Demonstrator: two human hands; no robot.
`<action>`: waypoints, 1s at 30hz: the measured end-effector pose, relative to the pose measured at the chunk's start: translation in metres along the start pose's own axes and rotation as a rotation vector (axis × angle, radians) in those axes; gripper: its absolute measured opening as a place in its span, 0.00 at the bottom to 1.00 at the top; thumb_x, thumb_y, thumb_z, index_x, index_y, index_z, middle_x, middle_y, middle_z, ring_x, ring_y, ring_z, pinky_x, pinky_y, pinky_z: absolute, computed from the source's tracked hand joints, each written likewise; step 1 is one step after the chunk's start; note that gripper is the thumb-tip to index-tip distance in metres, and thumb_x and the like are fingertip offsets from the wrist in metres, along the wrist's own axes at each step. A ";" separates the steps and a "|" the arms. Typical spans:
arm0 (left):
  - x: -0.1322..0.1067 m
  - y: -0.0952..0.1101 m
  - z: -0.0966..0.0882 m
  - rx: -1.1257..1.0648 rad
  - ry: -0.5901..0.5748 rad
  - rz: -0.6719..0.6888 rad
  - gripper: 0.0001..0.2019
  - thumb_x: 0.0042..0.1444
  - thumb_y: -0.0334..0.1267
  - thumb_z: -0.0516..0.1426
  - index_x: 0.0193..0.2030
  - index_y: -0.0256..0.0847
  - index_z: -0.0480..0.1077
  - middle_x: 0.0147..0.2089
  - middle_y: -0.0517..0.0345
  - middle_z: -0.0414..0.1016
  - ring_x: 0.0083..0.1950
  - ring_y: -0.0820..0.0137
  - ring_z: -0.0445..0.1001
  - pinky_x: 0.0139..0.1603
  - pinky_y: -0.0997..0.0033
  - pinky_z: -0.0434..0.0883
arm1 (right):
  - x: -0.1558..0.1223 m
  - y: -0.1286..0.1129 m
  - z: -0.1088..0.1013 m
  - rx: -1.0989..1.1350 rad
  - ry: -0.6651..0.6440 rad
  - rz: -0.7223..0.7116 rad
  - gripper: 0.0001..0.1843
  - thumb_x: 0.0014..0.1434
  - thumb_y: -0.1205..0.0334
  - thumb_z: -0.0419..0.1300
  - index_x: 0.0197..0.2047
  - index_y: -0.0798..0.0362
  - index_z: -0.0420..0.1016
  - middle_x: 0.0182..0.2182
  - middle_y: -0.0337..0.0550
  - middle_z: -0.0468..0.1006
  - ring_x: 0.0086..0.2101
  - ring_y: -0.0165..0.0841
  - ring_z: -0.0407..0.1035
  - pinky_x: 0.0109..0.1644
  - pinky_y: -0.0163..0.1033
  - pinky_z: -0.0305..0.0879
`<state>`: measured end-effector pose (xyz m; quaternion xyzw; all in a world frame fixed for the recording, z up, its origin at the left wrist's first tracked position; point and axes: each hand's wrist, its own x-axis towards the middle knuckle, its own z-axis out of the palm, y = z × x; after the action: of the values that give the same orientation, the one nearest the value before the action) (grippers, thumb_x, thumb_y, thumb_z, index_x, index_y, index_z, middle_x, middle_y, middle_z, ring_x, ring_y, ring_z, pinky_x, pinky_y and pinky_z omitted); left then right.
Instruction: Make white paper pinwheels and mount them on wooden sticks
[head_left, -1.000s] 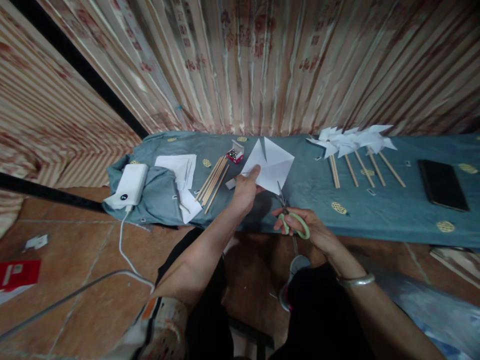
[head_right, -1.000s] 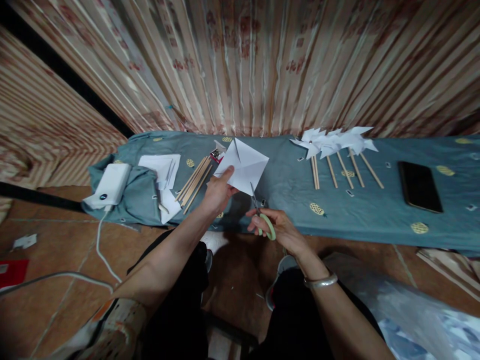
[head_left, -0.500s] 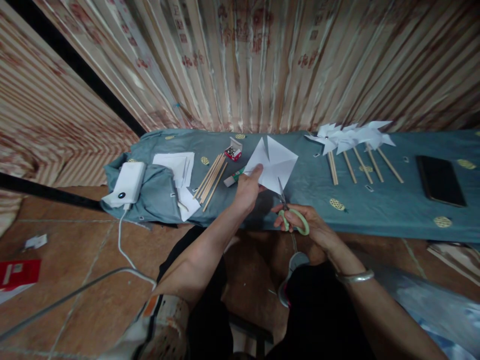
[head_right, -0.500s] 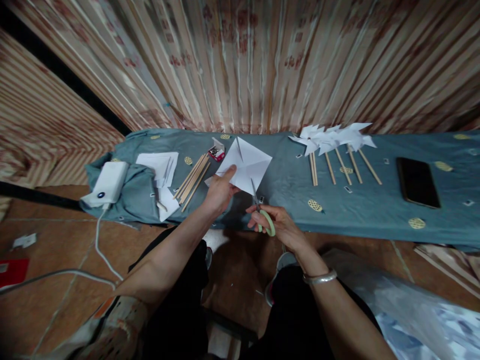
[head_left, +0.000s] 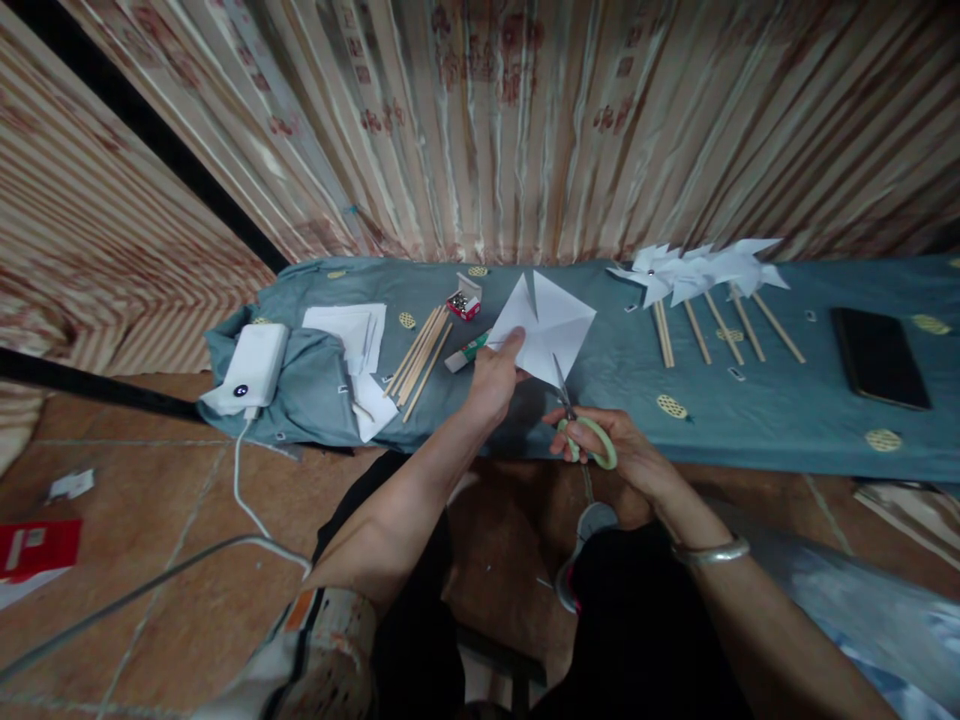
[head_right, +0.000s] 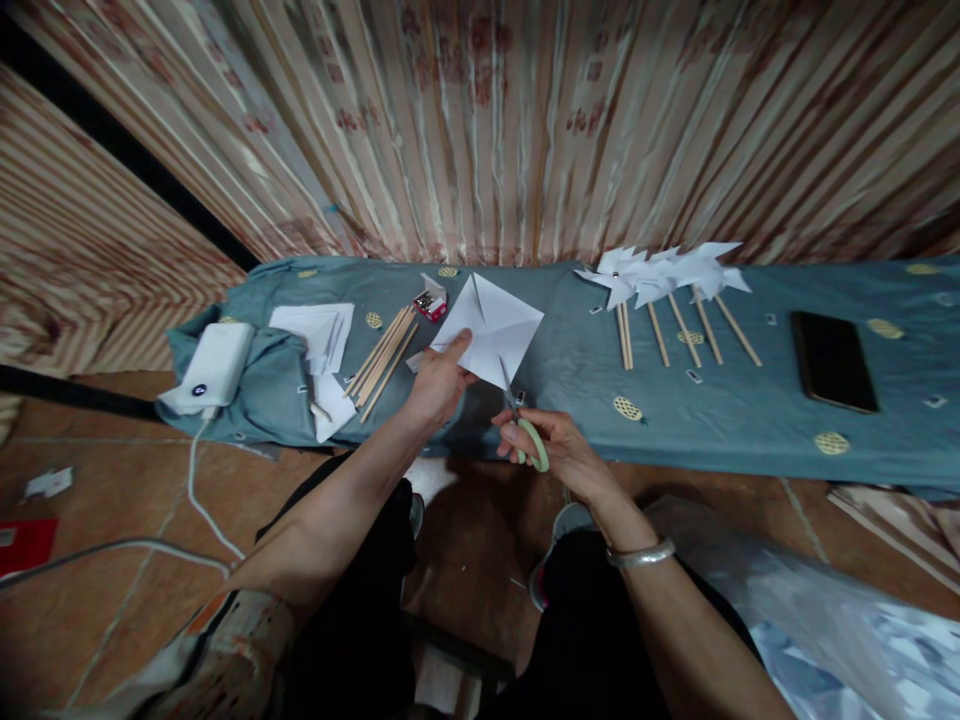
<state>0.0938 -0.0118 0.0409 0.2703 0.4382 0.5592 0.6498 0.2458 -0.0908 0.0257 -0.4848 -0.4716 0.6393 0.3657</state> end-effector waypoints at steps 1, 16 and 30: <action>0.000 0.000 0.000 -0.001 0.003 0.005 0.09 0.52 0.42 0.63 0.33 0.39 0.72 0.31 0.57 0.76 0.35 0.68 0.76 0.39 0.70 0.72 | 0.000 0.000 0.000 0.000 0.000 0.000 0.25 0.48 0.40 0.67 0.38 0.53 0.80 0.24 0.41 0.79 0.23 0.27 0.68 0.25 0.31 0.63; 0.000 0.003 0.001 0.000 0.072 0.003 0.06 0.54 0.40 0.63 0.32 0.42 0.71 0.32 0.55 0.78 0.45 0.64 0.78 0.45 0.68 0.72 | 0.001 -0.004 0.004 0.064 0.040 0.049 0.24 0.40 0.42 0.72 0.34 0.53 0.81 0.19 0.38 0.76 0.19 0.25 0.67 0.22 0.30 0.63; -0.002 0.006 0.002 0.003 0.041 -0.003 0.05 0.54 0.39 0.61 0.33 0.41 0.73 0.34 0.54 0.79 0.42 0.65 0.78 0.41 0.69 0.73 | 0.002 -0.006 0.005 0.081 0.069 0.099 0.26 0.35 0.42 0.74 0.31 0.54 0.80 0.17 0.35 0.74 0.18 0.24 0.65 0.21 0.30 0.62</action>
<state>0.0924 -0.0123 0.0474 0.2590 0.4528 0.5631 0.6410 0.2402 -0.0884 0.0315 -0.5141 -0.4079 0.6582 0.3689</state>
